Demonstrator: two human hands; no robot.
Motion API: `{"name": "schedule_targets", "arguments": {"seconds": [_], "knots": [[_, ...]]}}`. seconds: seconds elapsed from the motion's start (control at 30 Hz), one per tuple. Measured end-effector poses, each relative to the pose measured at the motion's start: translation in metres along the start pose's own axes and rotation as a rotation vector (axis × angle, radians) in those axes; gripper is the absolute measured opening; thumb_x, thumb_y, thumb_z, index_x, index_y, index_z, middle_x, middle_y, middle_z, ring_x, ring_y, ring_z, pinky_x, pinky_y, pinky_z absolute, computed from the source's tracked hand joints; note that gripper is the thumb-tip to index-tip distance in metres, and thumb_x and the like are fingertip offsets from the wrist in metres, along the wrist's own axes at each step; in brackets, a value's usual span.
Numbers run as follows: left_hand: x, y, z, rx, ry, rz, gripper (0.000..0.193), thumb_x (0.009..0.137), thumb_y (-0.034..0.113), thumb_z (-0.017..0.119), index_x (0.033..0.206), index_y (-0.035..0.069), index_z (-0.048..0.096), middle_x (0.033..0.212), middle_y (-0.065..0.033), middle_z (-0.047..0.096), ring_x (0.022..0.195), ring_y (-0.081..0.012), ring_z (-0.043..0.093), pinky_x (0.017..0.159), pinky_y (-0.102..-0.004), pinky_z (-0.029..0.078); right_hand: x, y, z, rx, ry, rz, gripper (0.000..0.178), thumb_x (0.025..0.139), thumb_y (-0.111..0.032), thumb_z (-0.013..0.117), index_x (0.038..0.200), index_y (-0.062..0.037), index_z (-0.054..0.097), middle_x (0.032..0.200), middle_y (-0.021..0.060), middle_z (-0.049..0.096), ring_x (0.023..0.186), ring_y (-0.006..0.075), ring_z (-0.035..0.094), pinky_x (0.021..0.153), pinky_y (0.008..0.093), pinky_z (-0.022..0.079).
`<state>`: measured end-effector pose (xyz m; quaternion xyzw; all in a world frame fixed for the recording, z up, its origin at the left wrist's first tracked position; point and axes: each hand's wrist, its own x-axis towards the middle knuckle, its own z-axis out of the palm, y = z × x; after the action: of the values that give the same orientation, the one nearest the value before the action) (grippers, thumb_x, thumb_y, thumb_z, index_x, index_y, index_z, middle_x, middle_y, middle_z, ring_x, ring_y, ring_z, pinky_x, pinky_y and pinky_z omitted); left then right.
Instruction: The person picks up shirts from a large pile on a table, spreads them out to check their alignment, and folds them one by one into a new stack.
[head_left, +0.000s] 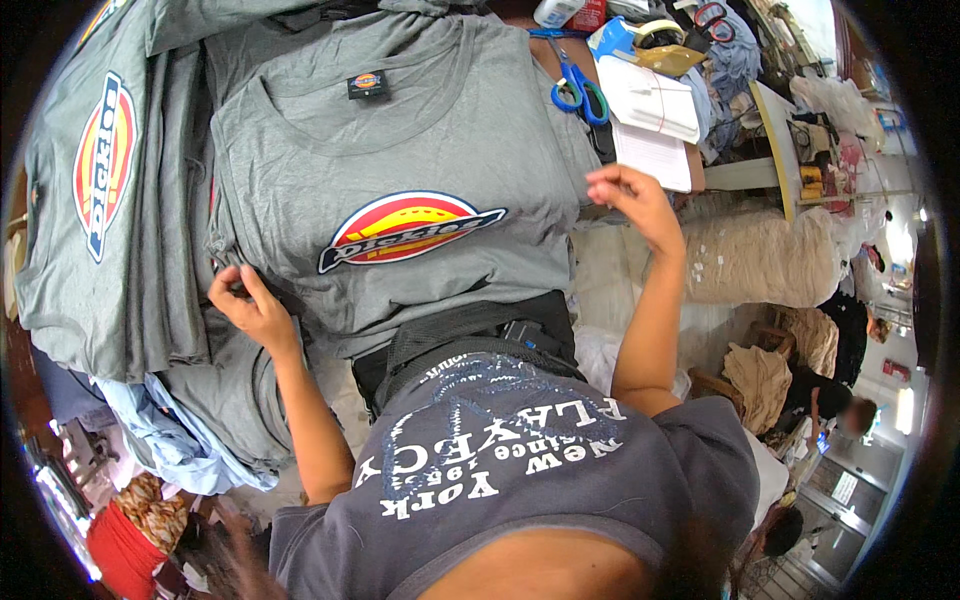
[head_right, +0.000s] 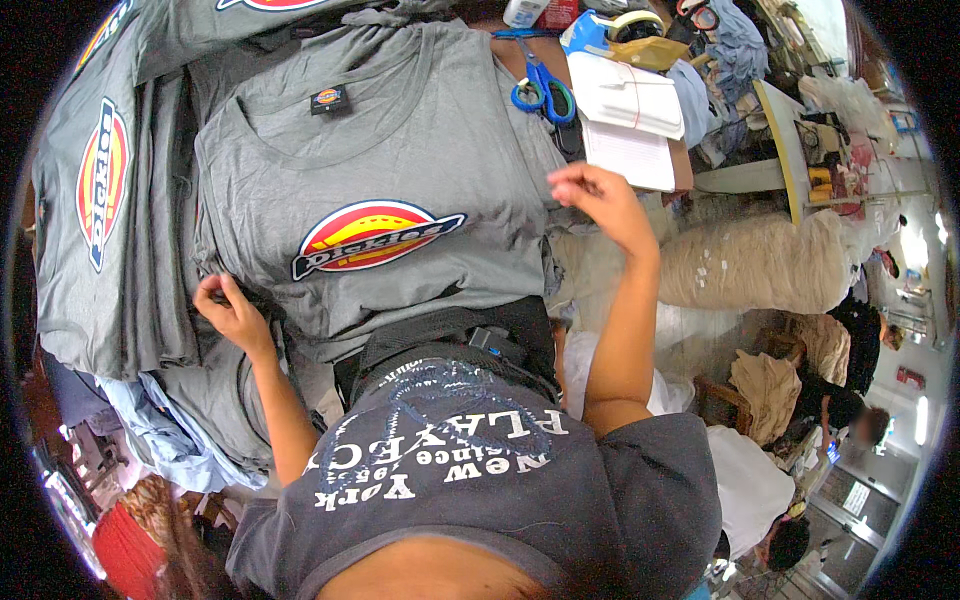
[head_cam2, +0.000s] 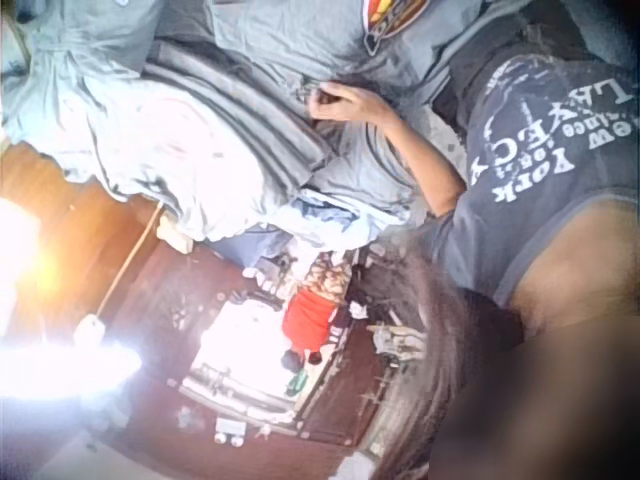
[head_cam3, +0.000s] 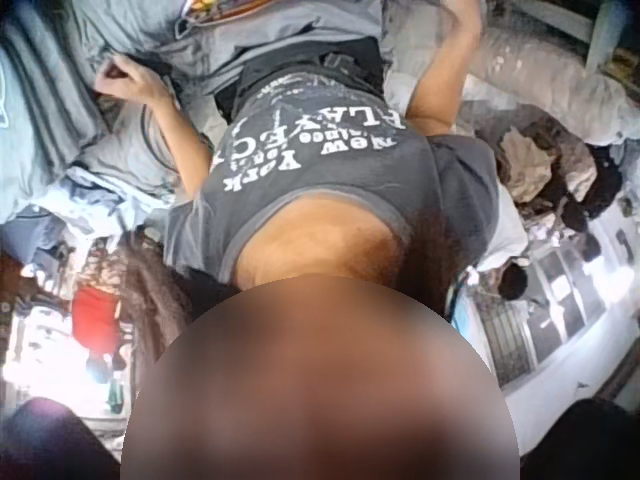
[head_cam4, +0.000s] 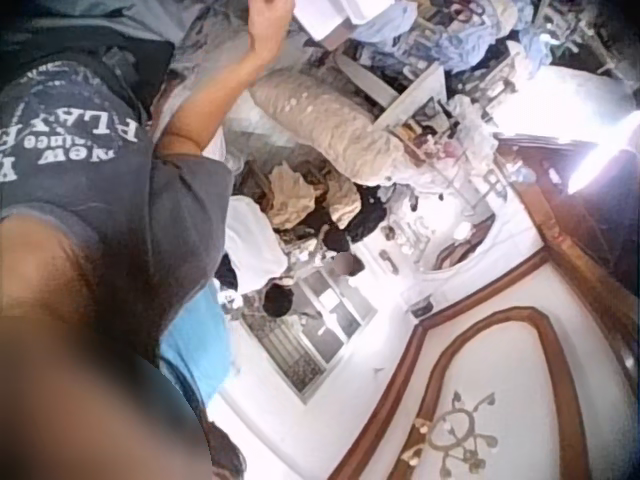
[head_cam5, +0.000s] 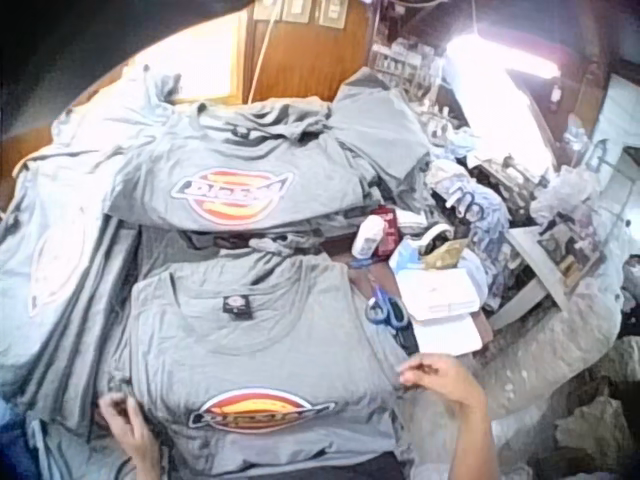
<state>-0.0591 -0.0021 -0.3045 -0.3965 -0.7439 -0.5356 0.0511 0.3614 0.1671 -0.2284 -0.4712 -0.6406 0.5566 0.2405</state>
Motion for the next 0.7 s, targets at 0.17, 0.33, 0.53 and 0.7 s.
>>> {"name": "schedule_targets", "arguments": {"seconds": [0.17,0.33,0.53,0.7], "knots": [[-0.025,-0.005,-0.002,-0.442,-0.195,-0.773,0.025,0.088,0.020,0.047,0.105,0.002,0.043,0.098,-0.0006,0.048,0.084,-0.0101,0.044,0.074,-0.0233,0.035,-0.031,0.047,0.005,0.017,-0.028,0.152,0.028,0.078,-0.015,0.061,0.101,-0.0003,0.057,0.090,0.0013,0.058,0.081,0.0089,0.052,0.076,0.0221,0.040],[-0.017,-0.030,-0.018,-0.523,-0.613,-0.568,0.036,0.088,0.020,0.048,0.118,0.003,0.040,0.109,0.0006,0.047,0.093,-0.0094,0.043,0.080,-0.0213,0.033,-0.032,0.079,0.019,0.238,0.015,0.203,0.045,0.076,-0.017,0.065,0.113,-0.0006,0.046,0.099,0.0032,0.055,0.090,0.0113,0.051,0.080,0.0258,0.040],[-0.015,-0.009,-0.028,-0.459,-0.677,-0.633,0.038,0.085,0.018,0.052,0.117,0.001,0.042,0.107,-0.0041,0.049,0.091,-0.0132,0.045,0.083,-0.0244,0.033,-0.029,0.081,0.036,0.492,-0.018,0.145,0.046,0.077,-0.015,0.064,0.116,-0.0012,0.042,0.104,0.0047,0.053,0.094,0.0120,0.049,0.084,0.0257,0.037],[-0.004,-0.016,-0.025,0.063,-0.906,-0.311,0.044,0.078,0.018,0.059,0.114,-0.001,0.043,0.108,-0.0138,0.049,0.102,-0.0196,0.043,0.089,-0.0294,0.031,-0.027,0.079,0.038,0.594,-0.048,0.129,0.040,0.078,-0.012,0.062,0.112,-0.0028,0.046,0.105,0.0035,0.052,0.096,0.0125,0.048,0.087,0.0262,0.035]]}}
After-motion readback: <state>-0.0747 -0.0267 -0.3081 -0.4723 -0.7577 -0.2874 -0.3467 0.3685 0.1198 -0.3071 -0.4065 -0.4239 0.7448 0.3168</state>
